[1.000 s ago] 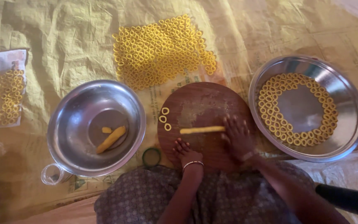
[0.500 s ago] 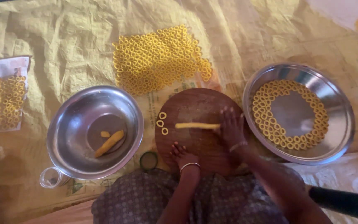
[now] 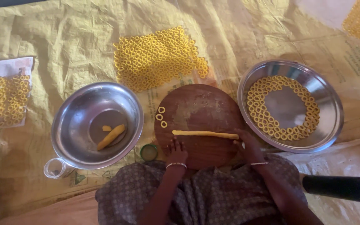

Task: The person rolls a yellow dough rope on a wooden board, pinches off small segments, and forms them into rings. The rings are placed into a metal tray and also arranged on a cloth surface. The person repeats this process throughout the clip.

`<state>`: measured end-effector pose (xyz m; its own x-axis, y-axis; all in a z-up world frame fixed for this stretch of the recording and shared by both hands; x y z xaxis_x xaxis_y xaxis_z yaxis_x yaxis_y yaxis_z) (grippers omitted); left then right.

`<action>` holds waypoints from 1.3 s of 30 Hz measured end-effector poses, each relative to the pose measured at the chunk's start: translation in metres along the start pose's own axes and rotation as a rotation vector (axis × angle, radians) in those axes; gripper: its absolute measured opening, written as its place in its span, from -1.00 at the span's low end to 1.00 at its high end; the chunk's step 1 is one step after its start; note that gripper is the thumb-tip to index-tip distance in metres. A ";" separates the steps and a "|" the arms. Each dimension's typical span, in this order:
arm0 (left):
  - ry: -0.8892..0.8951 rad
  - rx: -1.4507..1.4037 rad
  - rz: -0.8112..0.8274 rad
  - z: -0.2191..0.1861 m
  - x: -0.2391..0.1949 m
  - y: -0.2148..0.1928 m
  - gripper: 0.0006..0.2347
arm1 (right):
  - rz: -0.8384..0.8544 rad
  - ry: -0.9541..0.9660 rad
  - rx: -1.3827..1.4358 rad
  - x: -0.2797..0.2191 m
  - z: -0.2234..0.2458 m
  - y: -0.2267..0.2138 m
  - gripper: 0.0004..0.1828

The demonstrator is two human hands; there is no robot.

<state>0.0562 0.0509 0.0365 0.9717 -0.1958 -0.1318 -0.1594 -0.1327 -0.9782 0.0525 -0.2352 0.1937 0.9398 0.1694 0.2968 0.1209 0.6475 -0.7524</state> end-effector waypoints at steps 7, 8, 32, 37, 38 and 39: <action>-0.163 -0.532 -0.572 0.037 -0.061 -0.156 -0.86 | 0.125 -0.057 -0.475 0.030 0.019 0.031 -0.66; -0.167 -0.594 -0.630 0.038 -0.065 -0.172 -0.86 | 0.158 -0.010 -0.455 0.034 0.022 0.025 -0.68; -0.273 -0.813 -0.645 0.075 -0.038 -0.180 -0.89 | 0.038 -0.248 -0.451 0.152 0.148 -0.035 -0.46; -0.162 -1.523 -0.336 0.024 -0.009 -0.136 -0.67 | 0.024 0.059 0.447 0.099 0.153 0.010 -0.49; 0.001 -1.888 -0.268 -0.005 -0.006 -0.140 -0.58 | 0.044 0.093 0.663 0.096 0.165 0.022 -0.47; -0.007 -1.994 -0.113 -0.025 -0.009 -0.134 -0.58 | 0.063 0.132 0.881 0.091 0.177 0.034 -0.46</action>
<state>0.0648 0.0459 0.1730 0.9891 -0.1082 -0.0994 -0.0372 -0.8390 0.5429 0.0858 -0.0664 0.2996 0.9721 0.1723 0.1592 -0.1706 0.9850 -0.0242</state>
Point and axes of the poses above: each hand's wrist, its own x-axis towards the middle knuckle, its own y-axis out of the palm, z = x × y, the point moved 9 cm from there along x, towards the middle knuckle
